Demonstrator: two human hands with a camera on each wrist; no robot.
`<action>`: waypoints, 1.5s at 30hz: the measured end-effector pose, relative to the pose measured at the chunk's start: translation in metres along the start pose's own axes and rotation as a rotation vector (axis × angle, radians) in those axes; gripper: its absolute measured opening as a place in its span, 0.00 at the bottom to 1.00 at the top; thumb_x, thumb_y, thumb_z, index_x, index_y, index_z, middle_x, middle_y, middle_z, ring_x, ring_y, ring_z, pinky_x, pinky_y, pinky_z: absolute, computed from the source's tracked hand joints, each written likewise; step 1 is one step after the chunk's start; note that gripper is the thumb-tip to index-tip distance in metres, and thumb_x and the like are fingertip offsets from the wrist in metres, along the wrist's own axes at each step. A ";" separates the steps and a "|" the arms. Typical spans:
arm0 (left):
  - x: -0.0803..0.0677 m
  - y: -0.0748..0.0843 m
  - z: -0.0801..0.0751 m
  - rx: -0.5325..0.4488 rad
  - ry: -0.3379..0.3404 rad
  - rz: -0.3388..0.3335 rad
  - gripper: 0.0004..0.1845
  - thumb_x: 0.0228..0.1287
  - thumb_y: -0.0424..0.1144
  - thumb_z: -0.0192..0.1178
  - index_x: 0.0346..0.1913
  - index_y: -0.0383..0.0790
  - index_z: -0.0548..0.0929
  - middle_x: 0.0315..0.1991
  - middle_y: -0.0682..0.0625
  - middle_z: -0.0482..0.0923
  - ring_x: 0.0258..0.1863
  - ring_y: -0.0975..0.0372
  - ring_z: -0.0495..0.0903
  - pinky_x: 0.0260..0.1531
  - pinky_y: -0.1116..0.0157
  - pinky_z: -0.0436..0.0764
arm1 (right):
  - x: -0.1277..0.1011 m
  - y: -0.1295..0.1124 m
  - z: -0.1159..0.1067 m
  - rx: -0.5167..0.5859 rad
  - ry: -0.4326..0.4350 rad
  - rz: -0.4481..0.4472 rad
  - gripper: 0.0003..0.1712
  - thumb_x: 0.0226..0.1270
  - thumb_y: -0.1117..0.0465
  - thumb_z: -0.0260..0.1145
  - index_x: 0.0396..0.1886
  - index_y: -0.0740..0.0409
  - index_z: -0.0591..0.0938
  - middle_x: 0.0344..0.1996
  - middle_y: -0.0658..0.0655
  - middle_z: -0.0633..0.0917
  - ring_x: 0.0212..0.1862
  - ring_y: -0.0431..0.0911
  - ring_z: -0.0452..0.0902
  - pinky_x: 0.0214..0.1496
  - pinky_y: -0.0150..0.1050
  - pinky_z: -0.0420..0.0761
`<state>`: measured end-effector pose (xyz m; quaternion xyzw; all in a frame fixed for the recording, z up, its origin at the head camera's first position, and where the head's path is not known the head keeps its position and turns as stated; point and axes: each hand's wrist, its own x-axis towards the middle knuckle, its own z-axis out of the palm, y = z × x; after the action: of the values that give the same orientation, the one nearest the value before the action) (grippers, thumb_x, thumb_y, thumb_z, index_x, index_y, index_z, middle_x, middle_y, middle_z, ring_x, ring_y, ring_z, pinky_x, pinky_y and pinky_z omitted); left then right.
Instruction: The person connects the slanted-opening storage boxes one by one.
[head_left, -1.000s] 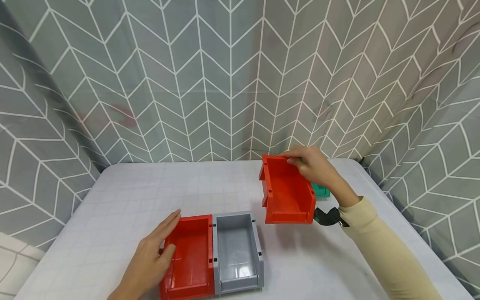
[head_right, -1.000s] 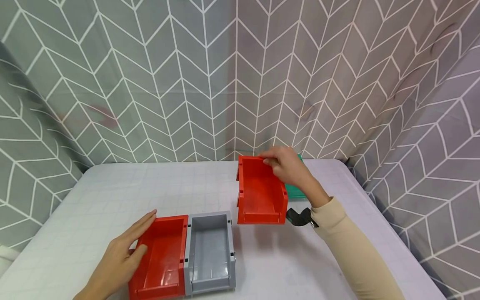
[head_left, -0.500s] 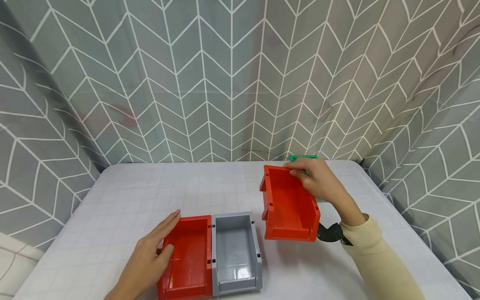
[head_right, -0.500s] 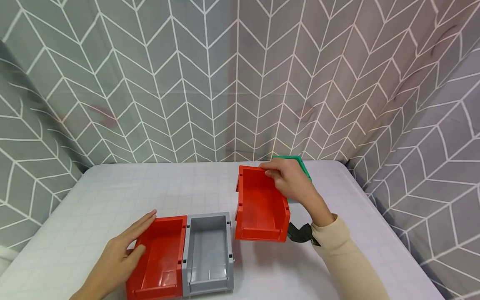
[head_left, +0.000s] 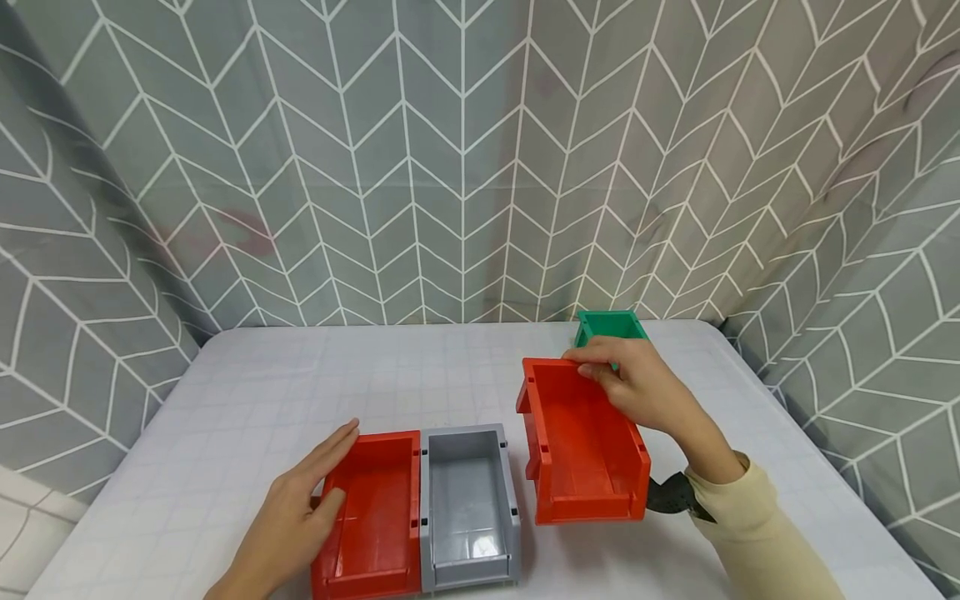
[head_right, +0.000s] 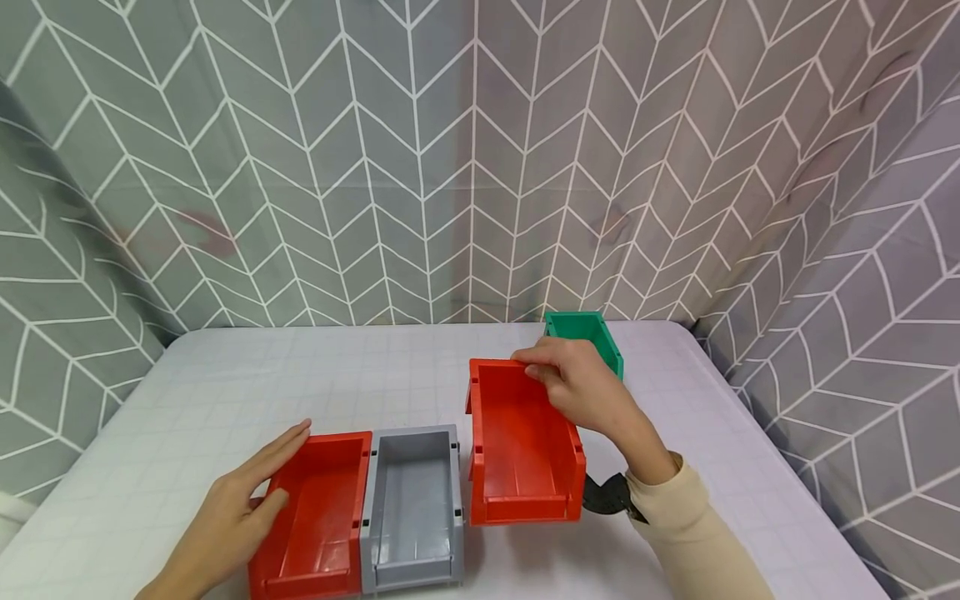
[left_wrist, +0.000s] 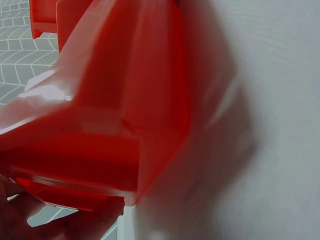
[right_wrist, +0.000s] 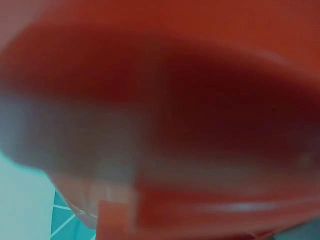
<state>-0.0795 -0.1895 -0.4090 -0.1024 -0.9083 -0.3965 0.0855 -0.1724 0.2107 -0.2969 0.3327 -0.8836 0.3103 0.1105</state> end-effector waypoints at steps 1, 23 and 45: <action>0.000 0.000 0.000 -0.001 -0.001 -0.001 0.40 0.53 0.27 0.62 0.69 0.57 0.64 0.67 0.59 0.59 0.60 0.52 0.69 0.31 0.59 0.83 | -0.001 -0.001 0.001 -0.002 -0.003 -0.005 0.16 0.60 0.75 0.61 0.46 0.59 0.84 0.32 0.50 0.81 0.34 0.44 0.74 0.32 0.34 0.81; 0.000 -0.004 -0.001 -0.030 0.003 0.039 0.41 0.53 0.26 0.63 0.68 0.57 0.64 0.67 0.60 0.60 0.60 0.54 0.68 0.31 0.60 0.83 | -0.017 0.000 0.023 0.026 -0.026 0.004 0.16 0.59 0.75 0.62 0.45 0.60 0.84 0.34 0.49 0.82 0.35 0.40 0.77 0.33 0.32 0.81; -0.001 -0.004 0.000 -0.036 0.000 0.035 0.41 0.54 0.25 0.62 0.69 0.58 0.63 0.67 0.60 0.59 0.61 0.53 0.68 0.31 0.60 0.83 | -0.017 0.005 0.036 0.034 -0.068 -0.004 0.18 0.60 0.76 0.60 0.47 0.59 0.83 0.35 0.51 0.83 0.35 0.41 0.79 0.34 0.31 0.81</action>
<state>-0.0793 -0.1923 -0.4115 -0.1197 -0.8991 -0.4113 0.0903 -0.1621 0.2003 -0.3339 0.3465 -0.8808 0.3137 0.0755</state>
